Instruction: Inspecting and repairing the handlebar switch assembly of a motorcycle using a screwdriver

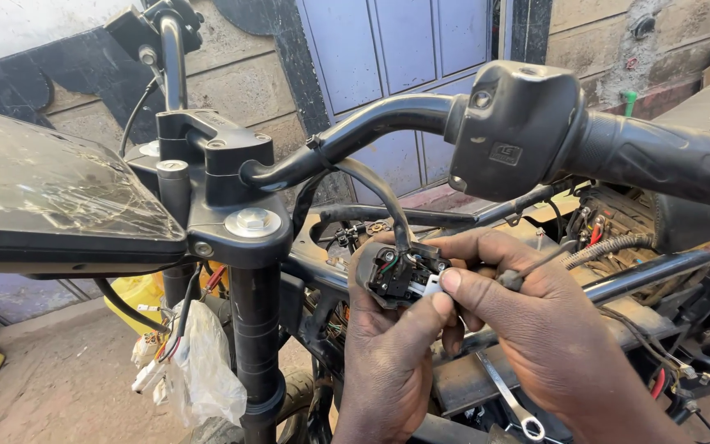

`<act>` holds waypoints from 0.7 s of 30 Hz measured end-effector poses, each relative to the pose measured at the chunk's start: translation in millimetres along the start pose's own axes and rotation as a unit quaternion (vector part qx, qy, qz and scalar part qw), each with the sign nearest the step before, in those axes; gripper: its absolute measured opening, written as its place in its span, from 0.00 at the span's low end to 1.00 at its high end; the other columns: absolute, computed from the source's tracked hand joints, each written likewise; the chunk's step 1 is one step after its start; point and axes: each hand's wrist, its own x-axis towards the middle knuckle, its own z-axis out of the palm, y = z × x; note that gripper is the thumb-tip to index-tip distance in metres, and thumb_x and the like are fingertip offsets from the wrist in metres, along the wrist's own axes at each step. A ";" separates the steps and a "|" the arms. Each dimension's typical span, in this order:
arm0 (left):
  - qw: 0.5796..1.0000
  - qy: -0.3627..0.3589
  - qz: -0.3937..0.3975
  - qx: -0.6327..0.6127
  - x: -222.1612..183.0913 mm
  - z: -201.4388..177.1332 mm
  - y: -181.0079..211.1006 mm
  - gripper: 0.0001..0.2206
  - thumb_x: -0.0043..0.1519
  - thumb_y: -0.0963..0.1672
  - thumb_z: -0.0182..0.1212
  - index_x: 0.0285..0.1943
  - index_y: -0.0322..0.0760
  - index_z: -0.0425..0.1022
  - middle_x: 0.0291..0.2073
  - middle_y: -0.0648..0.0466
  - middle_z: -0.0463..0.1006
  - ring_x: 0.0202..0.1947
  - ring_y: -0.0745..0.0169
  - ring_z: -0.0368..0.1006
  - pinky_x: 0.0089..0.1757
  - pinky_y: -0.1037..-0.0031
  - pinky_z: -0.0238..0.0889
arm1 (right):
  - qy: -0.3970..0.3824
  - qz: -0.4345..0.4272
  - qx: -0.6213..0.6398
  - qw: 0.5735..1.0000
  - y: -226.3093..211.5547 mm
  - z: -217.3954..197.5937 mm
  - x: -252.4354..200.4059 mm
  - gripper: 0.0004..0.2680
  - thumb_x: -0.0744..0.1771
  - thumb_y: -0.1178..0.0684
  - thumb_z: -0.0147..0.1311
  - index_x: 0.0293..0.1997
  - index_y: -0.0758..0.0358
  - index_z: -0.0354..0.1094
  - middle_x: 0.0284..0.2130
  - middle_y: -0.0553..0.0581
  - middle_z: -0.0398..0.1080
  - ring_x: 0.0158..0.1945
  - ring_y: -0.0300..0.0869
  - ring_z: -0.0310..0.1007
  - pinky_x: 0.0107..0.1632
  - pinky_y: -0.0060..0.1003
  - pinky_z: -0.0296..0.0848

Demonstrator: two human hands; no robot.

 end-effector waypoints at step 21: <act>0.998 0.059 0.033 -0.005 1.5 -3.2 -1.0 0.23 0.52 0.33 0.60 0.57 0.38 0.67 0.30 0.41 0.75 0.20 0.61 0.65 0.20 0.77 0.57 | -0.016 -0.019 0.092 0.995 14.9 13.3 0.4 0.11 0.65 0.64 0.53 0.50 0.73 0.77 0.34 0.61 0.76 0.32 0.38 0.67 0.32 0.30 0.62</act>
